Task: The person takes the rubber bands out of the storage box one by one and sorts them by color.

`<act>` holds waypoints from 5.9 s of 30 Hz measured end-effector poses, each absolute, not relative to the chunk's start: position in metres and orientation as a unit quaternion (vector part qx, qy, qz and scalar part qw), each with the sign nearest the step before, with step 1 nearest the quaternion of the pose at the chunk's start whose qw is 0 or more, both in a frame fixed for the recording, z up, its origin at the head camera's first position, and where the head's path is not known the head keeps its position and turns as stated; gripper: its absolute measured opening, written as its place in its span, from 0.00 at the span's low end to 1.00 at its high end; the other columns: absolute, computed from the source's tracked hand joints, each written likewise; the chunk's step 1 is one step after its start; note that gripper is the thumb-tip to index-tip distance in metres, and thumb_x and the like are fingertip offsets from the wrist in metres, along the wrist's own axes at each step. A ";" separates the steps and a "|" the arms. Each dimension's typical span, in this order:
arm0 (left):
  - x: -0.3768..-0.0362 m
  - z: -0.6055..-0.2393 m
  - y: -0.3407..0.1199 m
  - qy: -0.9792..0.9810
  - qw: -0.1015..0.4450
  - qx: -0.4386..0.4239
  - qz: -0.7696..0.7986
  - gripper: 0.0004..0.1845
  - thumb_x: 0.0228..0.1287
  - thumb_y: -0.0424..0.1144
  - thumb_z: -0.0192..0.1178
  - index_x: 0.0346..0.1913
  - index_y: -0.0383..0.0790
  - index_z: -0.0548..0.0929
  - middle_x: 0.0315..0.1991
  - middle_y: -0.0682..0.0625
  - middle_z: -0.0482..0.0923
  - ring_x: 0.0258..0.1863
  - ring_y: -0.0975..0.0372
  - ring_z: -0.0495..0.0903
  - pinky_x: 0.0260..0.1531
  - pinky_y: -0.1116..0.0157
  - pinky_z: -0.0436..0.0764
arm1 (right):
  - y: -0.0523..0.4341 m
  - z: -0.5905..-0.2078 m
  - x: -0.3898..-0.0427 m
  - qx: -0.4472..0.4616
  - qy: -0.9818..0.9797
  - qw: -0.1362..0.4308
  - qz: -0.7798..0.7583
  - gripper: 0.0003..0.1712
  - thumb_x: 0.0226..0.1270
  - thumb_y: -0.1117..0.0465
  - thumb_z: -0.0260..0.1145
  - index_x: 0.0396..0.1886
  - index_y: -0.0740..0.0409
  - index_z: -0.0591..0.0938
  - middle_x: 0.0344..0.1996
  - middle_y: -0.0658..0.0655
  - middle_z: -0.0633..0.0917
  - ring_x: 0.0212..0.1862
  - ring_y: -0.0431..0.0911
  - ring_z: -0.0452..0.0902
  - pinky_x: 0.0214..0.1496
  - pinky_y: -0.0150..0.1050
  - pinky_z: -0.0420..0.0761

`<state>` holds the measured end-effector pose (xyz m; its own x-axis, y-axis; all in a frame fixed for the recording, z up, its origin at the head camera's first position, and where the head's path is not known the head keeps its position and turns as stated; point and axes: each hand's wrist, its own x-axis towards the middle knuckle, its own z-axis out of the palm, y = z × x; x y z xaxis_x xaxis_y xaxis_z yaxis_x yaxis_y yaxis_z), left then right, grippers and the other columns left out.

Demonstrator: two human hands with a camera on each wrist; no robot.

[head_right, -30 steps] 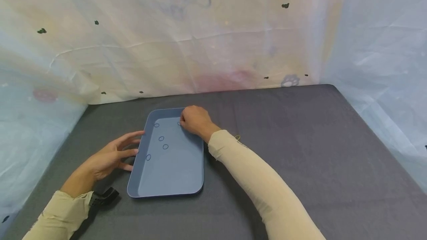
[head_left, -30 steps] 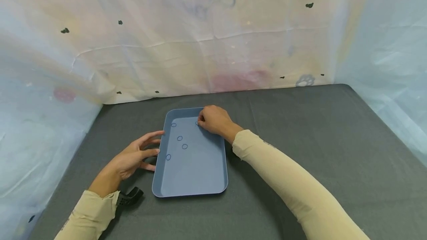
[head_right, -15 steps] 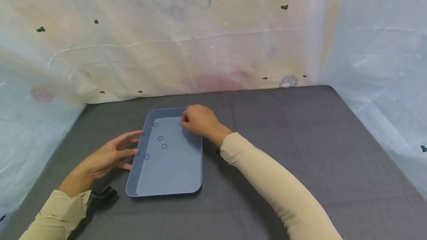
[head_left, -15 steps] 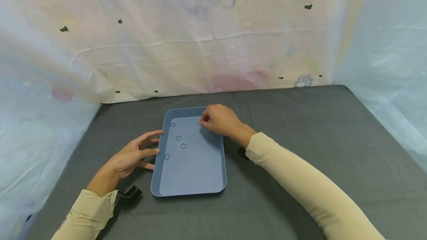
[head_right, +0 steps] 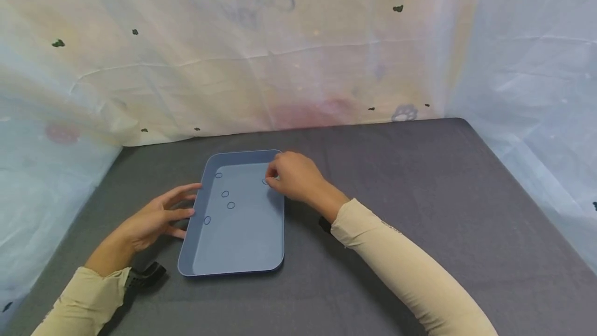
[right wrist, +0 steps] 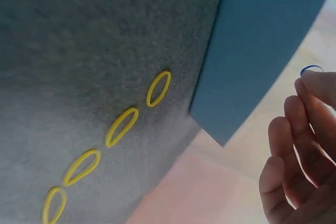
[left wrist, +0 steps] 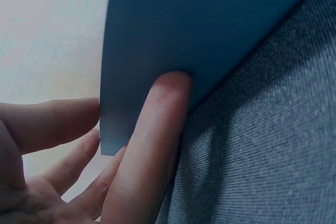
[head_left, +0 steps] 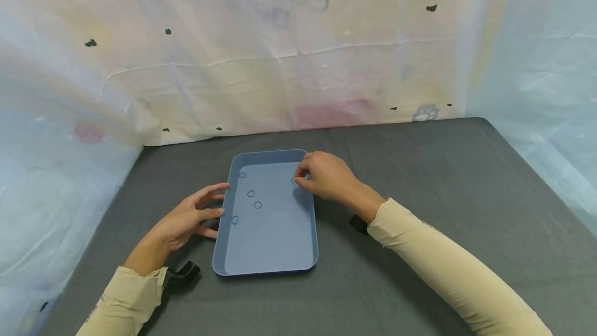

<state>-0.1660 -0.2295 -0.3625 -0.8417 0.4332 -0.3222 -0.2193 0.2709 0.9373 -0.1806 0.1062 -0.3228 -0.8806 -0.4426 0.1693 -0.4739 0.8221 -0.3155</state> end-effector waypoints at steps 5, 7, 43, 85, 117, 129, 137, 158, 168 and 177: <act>-0.167 -0.365 -0.228 0.750 0.268 0.065 0.602 0.38 0.72 0.38 0.59 0.79 0.52 0.54 0.77 0.36 0.47 0.57 0.52 0.77 0.43 0.47 0.87 | 0.116 -0.319 -0.166 0.247 -0.951 0.059 0.175 0.05 0.67 0.55 0.69 0.35 0.46 0.90 0.37 0.45 0.86 0.38 0.42 0.79 0.37 0.36 0.80; -0.167 -0.365 -0.228 0.750 0.266 0.063 0.602 0.38 0.72 0.39 0.60 0.79 0.52 0.54 0.77 0.36 0.47 0.57 0.52 0.76 0.43 0.47 0.87 | 0.118 -0.317 -0.162 0.248 -0.951 0.059 0.174 0.04 0.66 0.55 0.70 0.35 0.46 0.90 0.36 0.44 0.85 0.38 0.41 0.79 0.38 0.36 0.80; -0.165 -0.364 -0.231 0.767 0.253 0.065 0.586 0.37 0.72 0.40 0.60 0.79 0.51 0.55 0.77 0.35 0.47 0.59 0.49 0.76 0.41 0.47 0.87 | 0.145 -0.327 -0.137 0.193 -0.951 0.034 0.237 0.02 0.64 0.54 0.72 0.32 0.44 0.90 0.33 0.43 0.86 0.38 0.43 0.82 0.41 0.40 0.79; -0.164 -0.366 -0.230 0.762 0.254 0.068 0.592 0.37 0.73 0.38 0.59 0.79 0.50 0.55 0.77 0.35 0.49 0.57 0.50 0.76 0.40 0.47 0.87 | 0.164 -0.350 -0.153 0.179 -0.969 -0.016 0.168 0.03 0.63 0.53 0.71 0.31 0.44 0.88 0.33 0.44 0.86 0.34 0.39 0.76 0.38 0.43 0.78; -0.163 -0.367 -0.229 0.767 0.247 0.066 0.589 0.37 0.72 0.39 0.60 0.78 0.49 0.55 0.76 0.35 0.50 0.57 0.50 0.76 0.40 0.47 0.87 | 0.163 -0.351 -0.149 0.202 -0.967 -0.037 0.153 0.01 0.62 0.56 0.73 0.34 0.45 0.89 0.34 0.43 0.85 0.37 0.39 0.80 0.41 0.42 0.82; -0.164 -0.367 -0.229 0.767 0.246 0.072 0.588 0.37 0.72 0.39 0.60 0.78 0.49 0.55 0.77 0.35 0.49 0.56 0.51 0.77 0.40 0.47 0.87 | 0.163 -0.352 -0.149 0.206 -0.968 -0.026 0.142 0.03 0.61 0.57 0.74 0.35 0.45 0.89 0.35 0.44 0.84 0.39 0.40 0.81 0.43 0.44 0.82; -0.164 -0.367 -0.230 0.767 0.246 0.078 0.588 0.37 0.73 0.39 0.59 0.78 0.50 0.55 0.76 0.36 0.50 0.56 0.51 0.77 0.39 0.47 0.87 | 0.164 -0.353 -0.150 0.210 -0.967 -0.030 0.144 0.03 0.62 0.56 0.74 0.36 0.45 0.89 0.35 0.44 0.85 0.39 0.41 0.82 0.42 0.43 0.82; -0.163 -0.366 -0.228 0.764 0.258 0.072 0.587 0.38 0.72 0.40 0.60 0.79 0.51 0.55 0.77 0.36 0.49 0.57 0.51 0.77 0.41 0.48 0.87 | 0.167 -0.331 -0.143 0.180 -0.966 -0.016 0.185 0.05 0.65 0.52 0.71 0.37 0.43 0.90 0.36 0.44 0.85 0.34 0.39 0.78 0.35 0.37 0.77; -0.166 -0.365 -0.233 0.759 0.274 0.070 0.586 0.41 0.70 0.41 0.63 0.79 0.53 0.53 0.78 0.36 0.46 0.56 0.53 0.78 0.44 0.48 0.86 | 0.125 -0.308 -0.154 0.239 -0.955 0.007 0.177 0.07 0.66 0.52 0.70 0.40 0.44 0.90 0.38 0.44 0.85 0.39 0.40 0.81 0.39 0.37 0.80; -0.169 -0.365 -0.229 0.760 0.275 0.070 0.584 0.41 0.70 0.39 0.62 0.79 0.52 0.53 0.78 0.36 0.46 0.53 0.53 0.81 0.43 0.48 0.87 | 0.075 -0.282 -0.173 0.272 -0.947 -0.021 0.169 0.09 0.69 0.50 0.67 0.44 0.43 0.89 0.45 0.44 0.85 0.45 0.39 0.81 0.44 0.37 0.82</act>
<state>-0.1687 -0.2292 -0.3655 -0.8388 0.4282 -0.3364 -0.2148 0.3074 0.9270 -0.1728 0.0753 -0.2820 -0.8512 -0.5222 0.0525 -0.5080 0.7947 -0.3323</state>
